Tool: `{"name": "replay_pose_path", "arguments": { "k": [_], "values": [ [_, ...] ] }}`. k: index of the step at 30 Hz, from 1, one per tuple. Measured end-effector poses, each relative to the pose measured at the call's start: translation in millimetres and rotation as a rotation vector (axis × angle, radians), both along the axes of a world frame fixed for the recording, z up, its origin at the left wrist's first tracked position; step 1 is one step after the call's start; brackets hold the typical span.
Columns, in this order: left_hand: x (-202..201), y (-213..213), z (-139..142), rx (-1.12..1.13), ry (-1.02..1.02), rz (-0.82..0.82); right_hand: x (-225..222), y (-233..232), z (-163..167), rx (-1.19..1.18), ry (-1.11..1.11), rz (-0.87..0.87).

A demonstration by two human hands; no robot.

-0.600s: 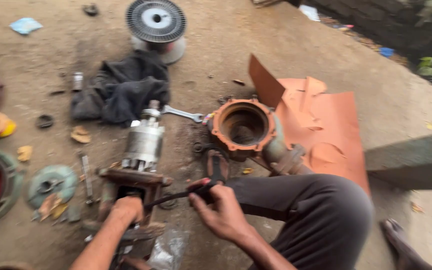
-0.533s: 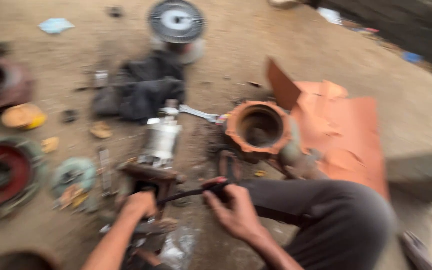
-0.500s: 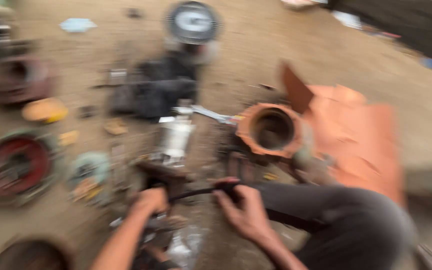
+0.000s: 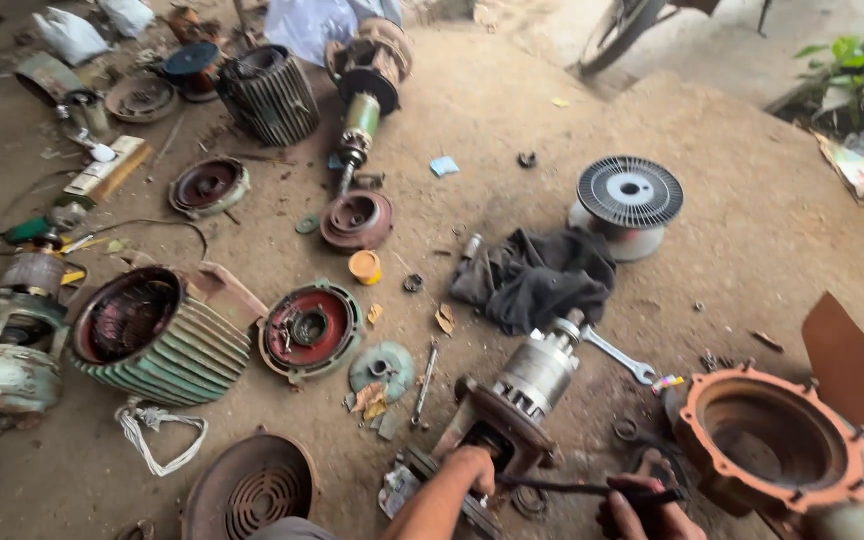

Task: The person sits on the ground working on a water pump with an electric motor attached. They use a hammer to tap and loosen parts, pull components off the pump housing by hand, remove bolts and nuts, and handle the pump casing and impeller parts while other pump units and hand tools lie scattered on the ground around them.

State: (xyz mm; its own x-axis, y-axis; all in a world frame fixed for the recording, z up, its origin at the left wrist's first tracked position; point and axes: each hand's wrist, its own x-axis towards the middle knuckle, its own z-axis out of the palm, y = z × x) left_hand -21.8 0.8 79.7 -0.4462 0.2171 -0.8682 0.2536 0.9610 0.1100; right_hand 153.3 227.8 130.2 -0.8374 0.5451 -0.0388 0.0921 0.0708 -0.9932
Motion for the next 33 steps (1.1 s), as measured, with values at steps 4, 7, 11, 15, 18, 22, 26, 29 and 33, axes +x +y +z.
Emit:
{"name": "replay_pose_path", "arguments": {
  "k": [4,7,11,15,18,22,26,29,33],
  "values": [
    [1.3,-8.0,4.4,-0.009,-0.012,0.040,0.3,-0.6,-10.6,-0.115,-0.129,-0.060],
    [-0.4,-9.5,4.8,-0.004,-0.015,0.040,-0.7,-0.8,-11.3,-0.108,-0.156,-0.049],
    [-3.0,-4.5,6.3,0.004,-0.016,0.045,0.6,-2.3,5.9,-0.126,-0.129,-0.043],
    [1.7,-0.8,2.9,0.020,-0.011,0.021,7.8,-3.7,44.6,-0.095,0.078,0.081],
    [7.9,-0.2,-12.8,0.011,-0.020,-0.010,23.6,0.8,69.4,0.048,-0.101,0.146],
    [13.2,-6.7,-31.3,-0.028,-0.041,-0.017,27.6,-5.8,94.6,-0.006,-0.127,0.178],
    [15.7,-21.4,-44.6,-0.061,-0.094,-0.019,24.9,-25.2,117.8,-0.092,-0.053,0.212],
    [20.3,-33.0,-42.5,-0.067,-0.105,-0.030,23.0,-35.9,134.5,-0.171,-0.094,0.215],
    [29.2,-36.8,-30.5,0.048,-0.008,-0.143,24.4,-34.8,139.3,-0.227,-0.101,0.208]
  ]
}}
